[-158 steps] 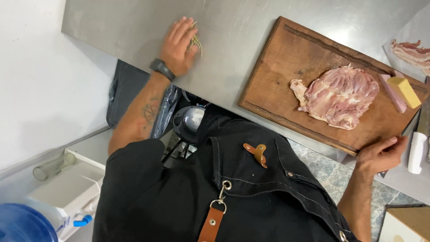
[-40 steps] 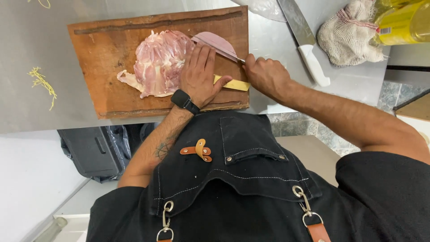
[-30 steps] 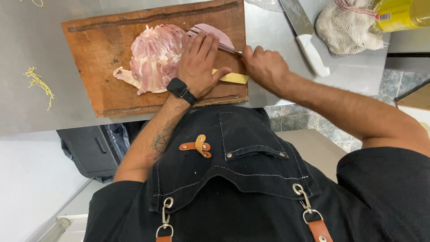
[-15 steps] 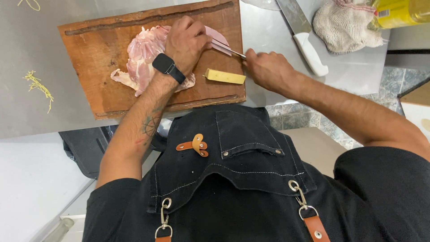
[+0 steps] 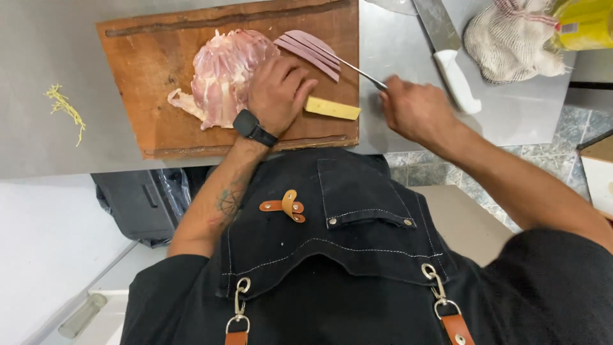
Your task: Stuffing a piece of meat with cheese and ham and rolling it up on a wooden cutting board.
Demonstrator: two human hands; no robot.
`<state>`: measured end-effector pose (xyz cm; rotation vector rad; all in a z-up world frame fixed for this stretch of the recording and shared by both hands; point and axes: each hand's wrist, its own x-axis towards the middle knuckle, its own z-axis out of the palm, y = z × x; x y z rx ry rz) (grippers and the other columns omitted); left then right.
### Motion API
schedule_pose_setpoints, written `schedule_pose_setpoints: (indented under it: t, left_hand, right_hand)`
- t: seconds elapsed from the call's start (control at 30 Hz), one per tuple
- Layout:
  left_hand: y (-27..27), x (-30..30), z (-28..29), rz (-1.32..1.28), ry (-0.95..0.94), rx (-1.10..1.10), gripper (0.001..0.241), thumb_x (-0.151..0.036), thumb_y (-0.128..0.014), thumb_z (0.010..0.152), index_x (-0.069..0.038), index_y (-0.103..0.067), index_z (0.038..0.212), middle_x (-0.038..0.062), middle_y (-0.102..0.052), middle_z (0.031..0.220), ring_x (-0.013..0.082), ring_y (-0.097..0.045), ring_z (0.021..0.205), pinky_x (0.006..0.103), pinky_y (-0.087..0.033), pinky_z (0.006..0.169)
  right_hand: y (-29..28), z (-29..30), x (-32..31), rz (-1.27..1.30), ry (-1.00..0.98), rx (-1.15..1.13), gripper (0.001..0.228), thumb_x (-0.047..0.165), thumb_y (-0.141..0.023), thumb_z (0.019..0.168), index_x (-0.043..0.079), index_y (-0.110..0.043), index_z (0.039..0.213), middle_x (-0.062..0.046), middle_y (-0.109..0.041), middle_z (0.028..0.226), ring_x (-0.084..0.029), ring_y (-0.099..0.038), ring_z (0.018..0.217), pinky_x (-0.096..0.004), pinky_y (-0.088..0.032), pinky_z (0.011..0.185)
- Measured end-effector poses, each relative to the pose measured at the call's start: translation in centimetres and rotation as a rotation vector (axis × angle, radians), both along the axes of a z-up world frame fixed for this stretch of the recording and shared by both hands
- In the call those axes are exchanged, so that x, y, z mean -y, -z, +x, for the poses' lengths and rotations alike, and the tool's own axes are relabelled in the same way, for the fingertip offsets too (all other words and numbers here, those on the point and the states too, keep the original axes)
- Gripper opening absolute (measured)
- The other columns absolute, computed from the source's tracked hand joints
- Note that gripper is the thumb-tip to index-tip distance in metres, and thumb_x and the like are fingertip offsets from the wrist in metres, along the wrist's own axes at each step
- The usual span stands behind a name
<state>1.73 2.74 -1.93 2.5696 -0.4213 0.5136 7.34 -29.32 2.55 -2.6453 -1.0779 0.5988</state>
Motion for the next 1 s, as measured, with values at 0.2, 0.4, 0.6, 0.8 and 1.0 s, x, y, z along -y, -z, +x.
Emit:
schedule_pose_setpoints:
  t: [0.2, 0.4, 0.6, 0.8, 1.0]
  left_hand:
    - [1.5, 1.0, 1.3, 0.264, 0.003, -0.106, 0.055, -0.048, -0.074, 0.110, 0.001, -0.071, 0.137, 0.019, -0.066, 0.141, 0.0380, -0.058, 0.135, 0.0576, -0.050, 0.115]
    - [0.6, 1.0, 1.7, 0.309, 0.012, -0.068, 0.051, -0.042, -0.078, 0.109, 0.001, -0.070, 0.135, 0.017, -0.066, 0.133, 0.0374, -0.058, 0.130, 0.0552, -0.049, 0.112]
    - [-0.5, 0.7, 2.8, 0.303, 0.074, -0.045, 0.048, -0.037, -0.077, 0.110, 0.005, -0.070, 0.132, 0.019, -0.067, 0.129, 0.0383, -0.058, 0.125, 0.0537, -0.048, 0.114]
    - [0.7, 0.3, 5.5, 0.178, 0.149, -0.006, 0.027, -0.020, -0.089, 0.100, -0.005, -0.076, 0.118, 0.013, -0.072, 0.119, 0.0319, -0.064, 0.111, 0.0528, -0.057, 0.103]
    - [1.0, 0.0, 6.8, 0.146, 0.186, 0.055, 0.018, -0.017, -0.093, 0.095, -0.008, -0.083, 0.107, 0.006, -0.073, 0.111, 0.0302, -0.056, 0.101, 0.0456, -0.051, 0.084]
  right_hand:
    - [0.5, 2.0, -4.7, -0.192, 0.021, -0.026, 0.034, 0.033, -0.041, 0.123, 0.002, -0.051, 0.118, -0.018, -0.069, 0.082, -0.045, -0.065, 0.056, -0.060, -0.052, 0.048]
    - [0.9, 1.9, -4.9, -0.251, -0.021, 0.020, 0.016, 0.015, -0.041, 0.115, 0.004, -0.051, 0.112, -0.017, -0.068, 0.079, -0.045, -0.065, 0.054, -0.057, -0.049, 0.046]
    - [2.1, 2.7, -6.0, -0.277, 0.041, -0.049, 0.030, 0.028, -0.037, 0.124, 0.005, -0.053, 0.111, -0.020, -0.075, 0.083, -0.043, -0.072, 0.061, -0.057, -0.056, 0.051]
    - [5.1, 1.3, -4.8, -0.271, -0.002, 0.047, 0.015, 0.017, -0.042, 0.116, 0.008, -0.053, 0.110, -0.016, -0.074, 0.082, -0.041, -0.072, 0.060, -0.054, -0.055, 0.049]
    - [-1.2, 2.9, -5.0, -0.252, 0.068, -0.291, 0.036, 0.034, -0.036, 0.125, 0.002, -0.052, 0.121, -0.018, -0.073, 0.082, -0.041, -0.067, 0.063, -0.057, -0.056, 0.051]
